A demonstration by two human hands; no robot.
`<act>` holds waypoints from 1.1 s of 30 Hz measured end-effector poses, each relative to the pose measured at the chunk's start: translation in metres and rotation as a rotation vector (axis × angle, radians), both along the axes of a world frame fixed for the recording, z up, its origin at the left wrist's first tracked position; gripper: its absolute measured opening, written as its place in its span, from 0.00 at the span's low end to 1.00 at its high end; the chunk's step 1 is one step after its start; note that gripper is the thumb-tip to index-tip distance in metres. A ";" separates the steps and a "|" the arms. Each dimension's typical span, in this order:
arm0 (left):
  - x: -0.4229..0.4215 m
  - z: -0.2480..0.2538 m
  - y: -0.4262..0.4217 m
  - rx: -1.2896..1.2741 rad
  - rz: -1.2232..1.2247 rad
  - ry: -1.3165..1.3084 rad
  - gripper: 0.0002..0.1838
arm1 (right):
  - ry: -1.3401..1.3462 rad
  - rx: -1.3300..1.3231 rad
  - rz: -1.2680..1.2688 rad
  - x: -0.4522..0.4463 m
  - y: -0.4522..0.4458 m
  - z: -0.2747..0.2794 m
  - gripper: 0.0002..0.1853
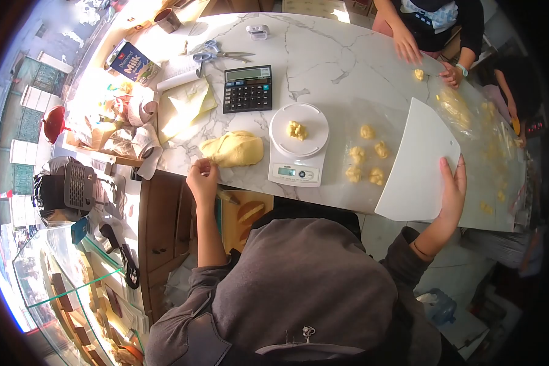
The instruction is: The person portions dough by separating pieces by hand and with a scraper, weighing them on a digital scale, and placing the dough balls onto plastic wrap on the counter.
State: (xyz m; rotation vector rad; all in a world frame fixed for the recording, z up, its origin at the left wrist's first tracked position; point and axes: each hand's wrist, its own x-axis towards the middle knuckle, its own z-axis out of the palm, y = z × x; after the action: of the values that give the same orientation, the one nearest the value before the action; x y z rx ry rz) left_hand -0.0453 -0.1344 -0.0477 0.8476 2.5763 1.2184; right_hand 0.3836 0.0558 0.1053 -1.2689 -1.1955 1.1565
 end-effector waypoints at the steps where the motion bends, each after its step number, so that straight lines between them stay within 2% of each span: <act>1: 0.001 0.002 0.000 0.004 0.018 0.061 0.12 | -0.004 0.002 0.002 0.001 0.000 -0.001 0.26; 3: 0.006 0.007 0.005 0.021 0.045 0.184 0.12 | -0.011 0.015 -0.006 0.007 0.001 -0.001 0.26; 6: 0.037 0.060 0.041 0.192 -0.019 0.178 0.12 | -0.052 0.042 -0.029 0.015 -0.004 0.006 0.26; 9: 0.064 0.066 0.088 0.243 -0.490 -0.014 0.12 | -0.111 0.027 -0.110 0.027 -0.010 0.013 0.26; 10: 0.072 0.061 0.104 0.237 -0.516 -0.062 0.13 | -0.110 0.014 -0.137 0.033 -0.015 0.014 0.26; 12: 0.083 0.055 0.131 0.152 -0.512 0.042 0.17 | -0.104 -0.010 -0.198 0.045 -0.025 0.013 0.26; 15: 0.086 0.044 0.143 0.023 -0.662 0.155 0.17 | -0.156 -0.016 -0.277 0.070 -0.042 0.013 0.26; 18: 0.095 0.045 0.143 -0.070 -0.659 0.023 0.14 | -0.167 -0.005 -0.360 0.099 -0.059 0.009 0.25; 19: 0.100 0.044 0.140 -0.035 -0.644 0.195 0.11 | -0.167 -0.005 -0.378 0.109 -0.065 0.009 0.25; 22: 0.112 0.045 0.136 0.061 -0.639 0.348 0.09 | -0.182 -0.005 -0.430 0.141 -0.076 0.008 0.24; 26: 0.133 0.063 0.126 0.158 -0.621 0.138 0.10 | -0.232 -0.084 -0.575 0.186 -0.089 0.011 0.25; 28: 0.160 0.083 0.123 0.230 -0.592 -0.064 0.12 | -0.234 -0.121 -0.646 0.211 -0.096 0.013 0.25; 30: 0.199 0.104 0.122 0.227 -0.683 -0.622 0.17 | -0.218 -0.122 -0.686 0.233 -0.101 0.012 0.25; 31: 0.219 0.103 0.123 0.006 -0.787 -0.625 0.19 | -0.219 -0.162 -0.678 0.244 -0.102 0.011 0.25; 32: 0.238 0.102 0.125 -0.213 -1.060 -0.675 0.21 | -0.218 -0.199 -0.670 0.254 -0.102 0.007 0.25; 33: 0.266 0.098 0.128 -0.311 -1.230 -0.808 0.22 | -0.218 -0.234 -0.658 0.264 -0.101 0.001 0.25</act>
State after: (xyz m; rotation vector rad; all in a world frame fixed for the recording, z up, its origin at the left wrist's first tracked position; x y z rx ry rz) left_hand 0.2207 -0.0069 0.0500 1.2016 1.1341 0.5313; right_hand 0.6476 -0.0454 0.1063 -1.8253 -0.7020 0.6896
